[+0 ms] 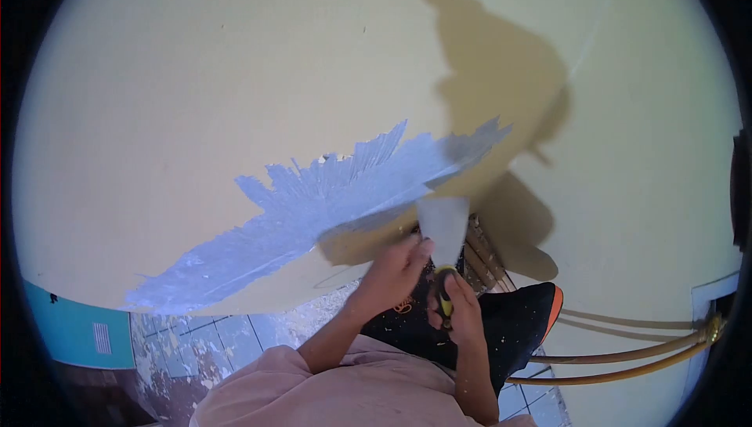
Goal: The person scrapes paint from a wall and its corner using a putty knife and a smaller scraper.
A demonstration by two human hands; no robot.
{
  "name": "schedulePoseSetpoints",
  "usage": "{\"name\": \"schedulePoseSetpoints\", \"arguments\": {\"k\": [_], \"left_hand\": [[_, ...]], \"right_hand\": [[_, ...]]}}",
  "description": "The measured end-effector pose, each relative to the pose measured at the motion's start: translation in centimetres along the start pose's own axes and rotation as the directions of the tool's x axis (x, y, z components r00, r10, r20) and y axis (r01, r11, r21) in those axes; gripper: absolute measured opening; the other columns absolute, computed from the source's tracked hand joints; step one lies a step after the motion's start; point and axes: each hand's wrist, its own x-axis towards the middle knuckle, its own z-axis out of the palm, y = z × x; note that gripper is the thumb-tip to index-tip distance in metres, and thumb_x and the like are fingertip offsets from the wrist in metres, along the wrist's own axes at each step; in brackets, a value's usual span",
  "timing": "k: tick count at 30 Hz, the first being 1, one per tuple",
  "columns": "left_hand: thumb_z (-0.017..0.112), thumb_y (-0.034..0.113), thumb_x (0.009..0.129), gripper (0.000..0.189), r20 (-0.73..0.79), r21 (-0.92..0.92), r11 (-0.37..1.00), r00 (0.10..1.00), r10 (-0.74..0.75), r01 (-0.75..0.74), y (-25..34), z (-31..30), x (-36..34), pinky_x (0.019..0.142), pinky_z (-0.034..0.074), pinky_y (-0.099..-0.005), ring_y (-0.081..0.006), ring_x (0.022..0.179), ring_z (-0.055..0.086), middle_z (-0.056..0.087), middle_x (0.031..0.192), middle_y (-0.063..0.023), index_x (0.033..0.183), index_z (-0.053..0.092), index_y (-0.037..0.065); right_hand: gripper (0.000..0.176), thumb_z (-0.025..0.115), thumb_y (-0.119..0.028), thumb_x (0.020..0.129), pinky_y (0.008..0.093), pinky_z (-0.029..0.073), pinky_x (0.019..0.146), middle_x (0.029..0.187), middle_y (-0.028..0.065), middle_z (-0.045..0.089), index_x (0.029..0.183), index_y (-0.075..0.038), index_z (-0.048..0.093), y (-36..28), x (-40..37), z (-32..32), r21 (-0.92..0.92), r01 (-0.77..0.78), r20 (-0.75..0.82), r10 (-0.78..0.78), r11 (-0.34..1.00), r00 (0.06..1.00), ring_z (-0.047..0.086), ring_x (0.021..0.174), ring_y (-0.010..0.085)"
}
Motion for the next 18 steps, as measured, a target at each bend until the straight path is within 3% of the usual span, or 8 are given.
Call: {"name": "schedulePoseSetpoints", "arguments": {"k": [2,5,6,8,10,12,16,18], "left_hand": [[0.047,0.021,0.092,0.029,-0.409,0.023,0.97,0.884,0.229,-0.241,0.9,-1.6,-1.3,0.085,0.043,-0.035,-0.0249,0.098,0.058,0.06,0.102,-0.0211,0.107,0.055,-0.004],[0.05,0.02,0.09,0.035,-0.822,0.39,0.73,0.144,0.55,-0.561,3.3,-3.6,-0.6,0.099,0.031,-0.047,-0.0331,0.12,0.043,0.046,0.123,-0.0274,0.114,0.05,-0.006],[0.05,0.02,0.09,0.035,-0.823,0.396,0.733,0.14,0.551,-0.553,3.3,-3.9,0.6,0.099,0.031,-0.047,-0.0331,0.12,0.043,0.046,0.123,-0.0274,0.114,0.05,-0.006],[0.054,0.024,0.087,0.048,-0.463,0.83,0.553,0.64,0.613,0.071,2.7,-3.5,2.6,0.105,0.021,-0.05,-0.034,0.129,0.03,0.035,0.131,-0.0305,0.12,0.044,-0.009],[0.056,0.027,0.085,0.046,0.065,0.854,0.427,0.877,0.477,-0.296,0.7,-0.5,3.0,0.106,0.021,-0.0488,-0.0357,0.131,0.025,0.037,0.13,-0.0296,0.118,0.049,-0.005],[0.056,0.025,0.085,0.036,0.41,0.316,0.713,0.767,0.493,-0.626,-1.2,2.0,1.1,0.105,0.025,-0.0461,-0.0367,0.125,0.033,0.039,0.131,-0.0251,0.111,0.056,0.0],[0.055,0.024,0.087,0.028,0.21,0.239,0.789,0.824,0.527,-0.566,-3.3,2.1,-0.6,0.1,0.033,-0.0436,-0.0318,0.12,0.043,0.044,0.129,-0.0182,0.106,0.061,0.004],[0.054,0.021,0.089,0.026,0.018,-0.096,0.972,0.976,0.216,-0.213,-2.5,0.7,-1.1,0.097,0.036,-0.0395,-0.0275,0.116,0.047,0.046,0.128,-0.0151,0.105,0.06,0.003]], "right_hand": [[0.025,0.042,-0.027,0.095,0.0217,0.034,0.037,0.062,0.0034,0.047,0.1,-0.004,0.05,1.0,-1.3,-2.9,-0.105,-0.006,-0.071,-0.002,0.995,0.997,0.043,0.042,0.0101],[0.024,0.043,-0.025,0.095,0.0218,0.035,0.04,0.064,0.0023,0.047,0.102,-0.003,0.051,1.9,-2.8,-6.5,-0.285,-0.033,-0.171,-0.017,0.958,0.985,0.043,0.045,0.0093],[0.024,0.044,-0.025,0.094,0.022,0.035,0.039,0.064,0.0022,0.047,0.101,-0.004,0.051,1.8,-3.0,-7.3,-0.368,-0.05,-0.206,-0.029,0.928,0.978,0.043,0.045,0.0089],[0.02,0.045,-0.023,0.094,0.0217,0.035,0.039,0.064,0.0015,0.047,0.097,-0.004,0.05,1.7,-3.3,-7.9,-0.372,-0.06,-0.217,-0.024,0.926,0.976,0.043,0.045,0.0083],[0.018,0.045,-0.023,0.094,0.0212,0.034,0.039,0.064,0.0011,0.047,0.093,-0.005,0.049,1.8,-3.6,-8.9,-0.43,0.025,-0.247,-0.145,0.902,0.958,0.043,0.045,0.0076],[0.018,0.044,-0.022,0.094,0.0207,0.034,0.039,0.064,0.0009,0.047,0.091,-0.005,0.048,0.8,-3.9,-8.2,-0.46,0.053,-0.272,-0.197,0.886,0.942,0.042,0.045,0.0072],[0.02,0.044,-0.021,0.094,0.0193,0.033,0.038,0.064,0.0004,0.046,0.104,-0.004,0.049,1.1,-4.5,-8.6,-0.489,0.177,-0.252,-0.332,0.854,0.909,0.042,0.046,0.0064],[0.025,0.044,-0.019,0.094,0.0188,0.032,0.038,0.065,0.0002,0.045,0.114,-0.004,0.045,1.1,-5.0,-7.3,-0.459,0.151,-0.236,-0.284,0.876,0.929,0.041,0.046,0.0056]]}}
